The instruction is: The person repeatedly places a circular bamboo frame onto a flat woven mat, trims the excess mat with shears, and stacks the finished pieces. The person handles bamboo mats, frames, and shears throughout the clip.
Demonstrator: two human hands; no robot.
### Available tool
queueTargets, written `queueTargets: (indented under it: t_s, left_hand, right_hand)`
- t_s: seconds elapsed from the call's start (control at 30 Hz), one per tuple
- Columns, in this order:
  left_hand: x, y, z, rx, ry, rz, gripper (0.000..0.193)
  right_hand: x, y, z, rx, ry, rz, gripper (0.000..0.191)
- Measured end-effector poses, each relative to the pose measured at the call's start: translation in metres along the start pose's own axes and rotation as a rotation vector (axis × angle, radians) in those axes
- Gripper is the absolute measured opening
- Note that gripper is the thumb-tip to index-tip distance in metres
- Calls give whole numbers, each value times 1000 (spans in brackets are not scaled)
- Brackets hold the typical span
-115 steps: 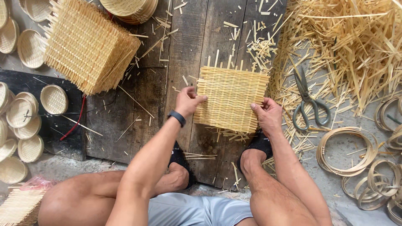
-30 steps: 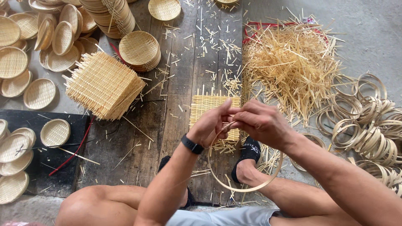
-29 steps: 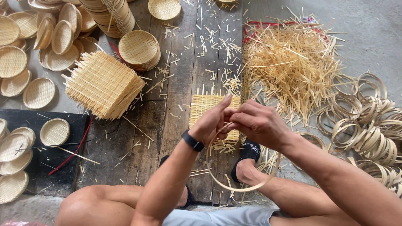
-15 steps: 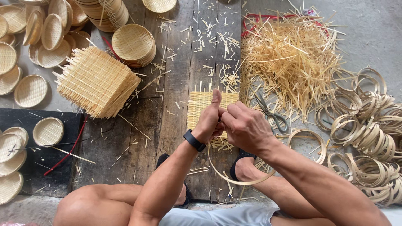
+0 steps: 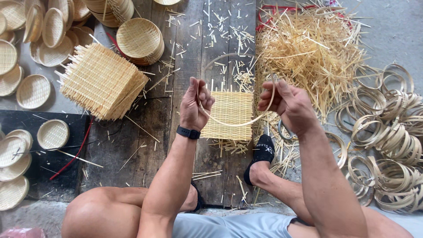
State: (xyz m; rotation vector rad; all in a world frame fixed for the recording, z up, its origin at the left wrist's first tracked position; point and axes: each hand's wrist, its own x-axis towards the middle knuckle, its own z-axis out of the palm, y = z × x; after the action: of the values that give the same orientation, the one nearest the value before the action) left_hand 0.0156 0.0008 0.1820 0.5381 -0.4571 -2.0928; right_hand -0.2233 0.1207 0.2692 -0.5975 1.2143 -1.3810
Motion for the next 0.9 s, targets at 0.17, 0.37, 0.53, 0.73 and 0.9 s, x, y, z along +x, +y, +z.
queueTargets:
  t_s: [0.17, 0.37, 0.53, 0.73, 0.9]
  left_hand:
    - [3, 17, -3, 113, -12, -172, 24]
    - [2, 19, 2, 520, 43, -381, 29]
    - [7, 4, -7, 402, 115, -332, 33]
    - [16, -5, -29, 359, 314, -241, 30]
    - [26, -37, -80, 430, 470, -153, 19]
  right_hand:
    - [11, 44, -21, 276, -74, 2, 35]
    - [24, 68, -37, 179, -93, 145, 34]
    - [31, 81, -41, 99, -173, 209, 35]
    - [37, 95, -49, 36, 23, 125, 28]
    - [48, 138, -65, -242, 201, 174, 20]
